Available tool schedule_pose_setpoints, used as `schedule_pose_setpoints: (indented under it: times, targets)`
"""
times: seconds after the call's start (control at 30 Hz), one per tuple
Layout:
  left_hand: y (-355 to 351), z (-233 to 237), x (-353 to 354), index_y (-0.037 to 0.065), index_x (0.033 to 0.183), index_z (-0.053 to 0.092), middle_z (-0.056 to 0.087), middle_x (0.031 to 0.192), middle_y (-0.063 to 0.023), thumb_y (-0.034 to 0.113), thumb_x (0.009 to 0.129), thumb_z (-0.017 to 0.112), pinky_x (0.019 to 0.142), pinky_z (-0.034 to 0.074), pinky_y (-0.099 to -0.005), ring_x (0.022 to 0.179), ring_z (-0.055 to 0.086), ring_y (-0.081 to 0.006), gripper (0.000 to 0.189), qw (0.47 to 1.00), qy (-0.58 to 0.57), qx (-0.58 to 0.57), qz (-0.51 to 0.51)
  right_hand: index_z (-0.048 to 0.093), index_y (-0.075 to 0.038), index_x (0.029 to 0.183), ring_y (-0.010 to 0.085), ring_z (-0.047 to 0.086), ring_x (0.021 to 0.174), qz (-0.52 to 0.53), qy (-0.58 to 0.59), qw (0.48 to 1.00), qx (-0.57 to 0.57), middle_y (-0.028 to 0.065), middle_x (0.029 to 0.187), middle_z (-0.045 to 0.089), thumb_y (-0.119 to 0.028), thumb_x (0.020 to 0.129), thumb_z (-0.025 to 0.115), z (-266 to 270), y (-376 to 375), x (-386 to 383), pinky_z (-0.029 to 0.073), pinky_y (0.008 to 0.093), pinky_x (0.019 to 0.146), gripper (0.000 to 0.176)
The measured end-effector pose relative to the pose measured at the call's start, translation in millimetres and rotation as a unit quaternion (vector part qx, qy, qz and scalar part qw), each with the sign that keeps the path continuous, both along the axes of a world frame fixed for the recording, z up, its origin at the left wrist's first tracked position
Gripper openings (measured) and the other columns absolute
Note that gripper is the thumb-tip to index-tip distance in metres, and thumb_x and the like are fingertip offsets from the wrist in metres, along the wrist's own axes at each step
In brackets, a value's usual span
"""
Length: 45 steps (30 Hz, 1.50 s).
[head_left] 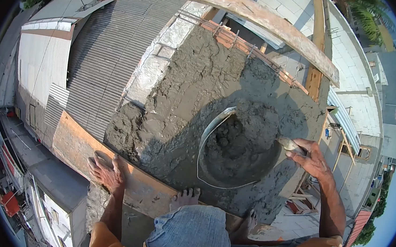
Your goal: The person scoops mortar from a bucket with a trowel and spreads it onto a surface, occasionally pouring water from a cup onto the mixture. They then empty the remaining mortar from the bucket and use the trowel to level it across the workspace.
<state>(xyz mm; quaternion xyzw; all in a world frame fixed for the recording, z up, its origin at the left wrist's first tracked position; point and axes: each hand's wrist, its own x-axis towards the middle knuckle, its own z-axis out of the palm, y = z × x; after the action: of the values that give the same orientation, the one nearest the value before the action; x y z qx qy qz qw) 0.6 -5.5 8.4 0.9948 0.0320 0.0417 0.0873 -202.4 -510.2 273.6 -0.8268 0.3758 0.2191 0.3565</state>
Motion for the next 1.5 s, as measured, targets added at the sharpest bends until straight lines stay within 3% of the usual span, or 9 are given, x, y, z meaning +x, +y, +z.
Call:
schedule_pose_setpoints:
  times: [0.2, 0.33, 0.47, 0.57, 0.87, 0.97, 1.03, 1.23, 1.5]
  targets:
    - [1, 1, 1, 0.01, 0.15, 0.028, 0.018, 0.156, -0.021, 0.063, 0.086, 0.053, 0.117, 0.005, -0.0532, 0.145, 0.012, -0.038, 0.087, 1.0, -0.01, 0.03, 0.004, 0.067, 0.001, 0.11, 0.0189, 0.061, 0.066, -0.042, 0.026, 0.991, -0.124, 0.0121, 0.08, 0.066, -0.03, 0.082, 0.07, -24, -43, 117, 0.049, 0.037, 0.062, 0.041]
    - [1, 6, 0, 0.009, 0.15, 0.03, 0.018, 0.156, -0.0211, 0.06, 0.085, 0.055, 0.117, 0.006, -0.0544, 0.145, 0.012, -0.0383, 0.086, 1.0, -0.002, 0.001, 0.002, 0.062, -0.002, 0.103, 0.0315, 0.067, 0.087, 0.193, -0.213, 0.849, -0.443, 0.0195, 0.089, 0.066, -0.022, 0.077, 0.071, -134, -89, 161, 0.054, 0.0453, 0.07, 0.034]
    - [2, 3, 0, 0.009, 0.149, 0.03, 0.018, 0.156, -0.021, 0.059, 0.085, 0.056, 0.117, 0.005, -0.0545, 0.145, 0.012, -0.0388, 0.085, 1.0, -0.011, -0.003, -0.002, 0.059, -0.002, 0.099, 0.0376, 0.067, 0.091, 0.105, -0.127, 0.882, -0.441, 0.0208, 0.087, 0.062, -0.017, 0.077, 0.069, -152, -54, 220, 0.055, 0.0476, 0.073, 0.028]
    - [5, -1, 0, 0.011, 0.15, 0.031, 0.02, 0.155, -0.0201, 0.061, 0.087, 0.054, 0.117, 0.006, -0.0521, 0.145, 0.014, -0.0372, 0.084, 1.0, -0.018, 0.005, -0.008, 0.053, -0.005, 0.121, 0.0418, 0.065, 0.087, 0.09, -0.193, 0.847, -0.487, 0.0197, 0.091, 0.061, -0.02, 0.079, 0.065, -156, -42, 215, 0.052, 0.0508, 0.076, 0.046]
    - [1, 6, 0, 0.012, 0.15, 0.03, 0.015, 0.158, -0.0189, 0.067, 0.085, 0.052, 0.117, 0.006, -0.0555, 0.145, 0.011, -0.0411, 0.088, 0.999, 0.024, -0.022, 0.022, 0.059, -0.007, 0.093, 0.0387, 0.067, 0.084, 0.157, -0.156, 0.888, -0.403, 0.0149, 0.076, 0.063, -0.023, 0.075, 0.067, -182, -79, 190, 0.054, 0.0504, 0.072, 0.025]
    - [4, 4, -1, 0.012, 0.15, 0.03, 0.015, 0.158, -0.0188, 0.067, 0.085, 0.052, 0.117, 0.005, -0.0555, 0.145, 0.01, -0.041, 0.088, 1.0, 0.02, -0.012, 0.012, 0.061, -0.008, 0.091, 0.0378, 0.067, 0.08, 0.194, -0.202, 0.868, -0.411, 0.0162, 0.08, 0.066, -0.024, 0.074, 0.068, -196, -67, 217, 0.054, 0.0499, 0.068, 0.024]
    - [3, 4, 1, 0.012, 0.15, 0.03, 0.015, 0.158, -0.0187, 0.067, 0.085, 0.052, 0.117, 0.005, -0.0552, 0.145, 0.01, -0.0409, 0.088, 1.0, 0.011, -0.013, 0.005, 0.062, -0.009, 0.085, 0.0349, 0.066, 0.074, 0.26, -0.273, 0.795, -0.475, 0.015, 0.079, 0.066, -0.022, 0.075, 0.066, -195, -63, 230, 0.052, 0.048, 0.063, 0.017]
    - [3, 5, -2, 0.011, 0.15, 0.03, 0.016, 0.157, -0.0193, 0.066, 0.085, 0.052, 0.117, 0.005, -0.054, 0.146, 0.01, -0.0394, 0.088, 1.0, 0.017, -0.007, 0.008, 0.064, -0.005, 0.082, 0.0323, 0.066, 0.075, 0.24, -0.137, 0.815, -0.509, 0.0126, 0.078, 0.065, -0.015, 0.079, 0.059, -109, -42, 232, 0.051, 0.0467, 0.061, 0.011]
    - [5, 4, 0, 0.01, 0.15, 0.028, 0.016, 0.157, -0.0206, 0.066, 0.086, 0.051, 0.118, 0.004, -0.0536, 0.146, 0.01, -0.0378, 0.089, 1.0, -0.001, 0.006, -0.007, 0.064, 0.002, 0.087, 0.0313, 0.069, 0.073, 0.287, -0.077, 0.737, -0.607, 0.0178, 0.079, 0.067, -0.011, 0.077, 0.06, -201, -50, 254, 0.054, 0.0401, 0.061, 0.018]
